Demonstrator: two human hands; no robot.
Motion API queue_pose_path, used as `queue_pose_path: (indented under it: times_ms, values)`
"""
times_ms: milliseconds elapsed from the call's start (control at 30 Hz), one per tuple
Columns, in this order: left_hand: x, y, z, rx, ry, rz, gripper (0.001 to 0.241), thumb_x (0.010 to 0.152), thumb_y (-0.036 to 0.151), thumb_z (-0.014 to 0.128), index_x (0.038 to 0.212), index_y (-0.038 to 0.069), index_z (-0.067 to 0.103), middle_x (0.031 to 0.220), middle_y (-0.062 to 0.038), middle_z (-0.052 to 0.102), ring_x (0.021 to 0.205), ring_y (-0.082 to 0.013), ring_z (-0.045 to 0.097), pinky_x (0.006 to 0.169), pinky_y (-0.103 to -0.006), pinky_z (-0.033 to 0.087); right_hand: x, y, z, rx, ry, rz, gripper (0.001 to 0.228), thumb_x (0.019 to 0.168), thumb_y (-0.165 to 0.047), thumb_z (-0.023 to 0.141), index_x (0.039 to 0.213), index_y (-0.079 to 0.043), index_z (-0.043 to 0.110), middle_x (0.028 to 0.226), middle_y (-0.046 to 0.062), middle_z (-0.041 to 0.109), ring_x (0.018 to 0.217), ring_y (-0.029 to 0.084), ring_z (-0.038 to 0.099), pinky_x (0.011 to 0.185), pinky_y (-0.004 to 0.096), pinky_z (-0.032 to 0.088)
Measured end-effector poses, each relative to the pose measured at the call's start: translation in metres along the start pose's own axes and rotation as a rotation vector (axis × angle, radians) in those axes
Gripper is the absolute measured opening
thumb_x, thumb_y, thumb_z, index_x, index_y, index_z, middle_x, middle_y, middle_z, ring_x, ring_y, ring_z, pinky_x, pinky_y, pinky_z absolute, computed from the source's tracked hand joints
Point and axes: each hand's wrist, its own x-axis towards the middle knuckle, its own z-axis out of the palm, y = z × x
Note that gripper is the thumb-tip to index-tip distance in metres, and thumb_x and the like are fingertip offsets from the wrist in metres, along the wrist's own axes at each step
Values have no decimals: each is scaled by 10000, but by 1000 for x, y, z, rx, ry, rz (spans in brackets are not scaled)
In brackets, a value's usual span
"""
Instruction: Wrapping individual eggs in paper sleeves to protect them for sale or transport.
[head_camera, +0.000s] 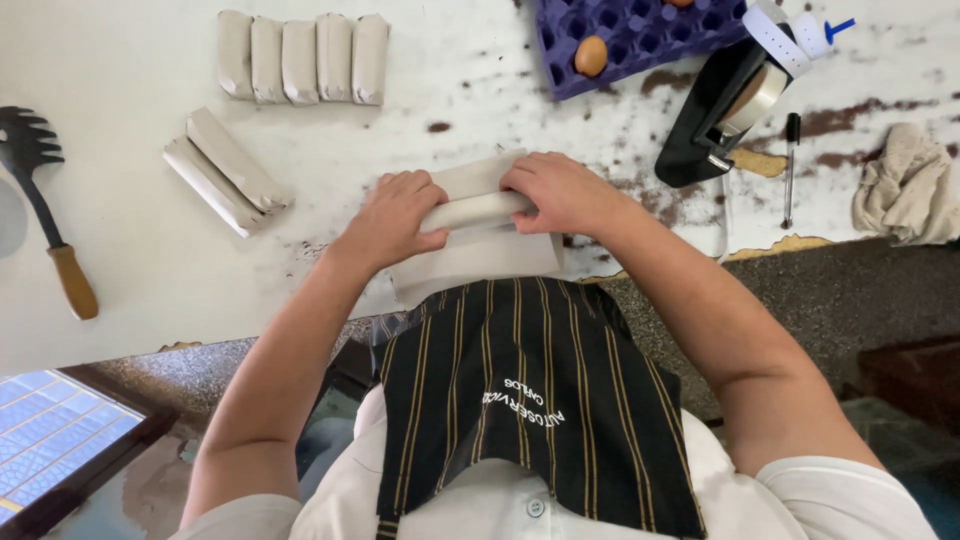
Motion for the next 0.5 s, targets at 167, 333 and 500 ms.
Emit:
queue_pose_path:
  times_ms: [167, 333, 500]
  values:
    - [4, -10, 4, 1, -7, -43, 425, 1042, 529, 836, 1265, 166, 836, 1104, -25, 655, 1093, -254, 714, 1029, -407, 508, 4, -1, -22, 106, -76, 91, 466, 1015, -447, 828, 1307, -85, 837, 1271, 72, 735, 1260, 273, 696, 1145, 392, 563]
    - [11, -16, 12, 27, 72, -1, 439, 1015, 487, 839, 1346, 216, 741, 1131, -16, 664, 1121, -255, 739, 1015, -421, 530, 11, 1, -32, 191, -95, 124, 434, 1049, -417, 791, 1324, -81, 773, 1226, 95, 760, 1306, 304, 700, 1206, 441, 536]
    - [16, -18, 13, -14, 100, -24, 397, 997, 415, 906, 1302, 200, 771, 1145, -12, 721, 1126, -244, 770, 1024, -414, 555, 10, 9, -18, 134, -21, 46, 359, 1120, -393, 747, 1333, -105, 761, 1316, 78, 737, 1277, 290, 687, 1169, 437, 544]
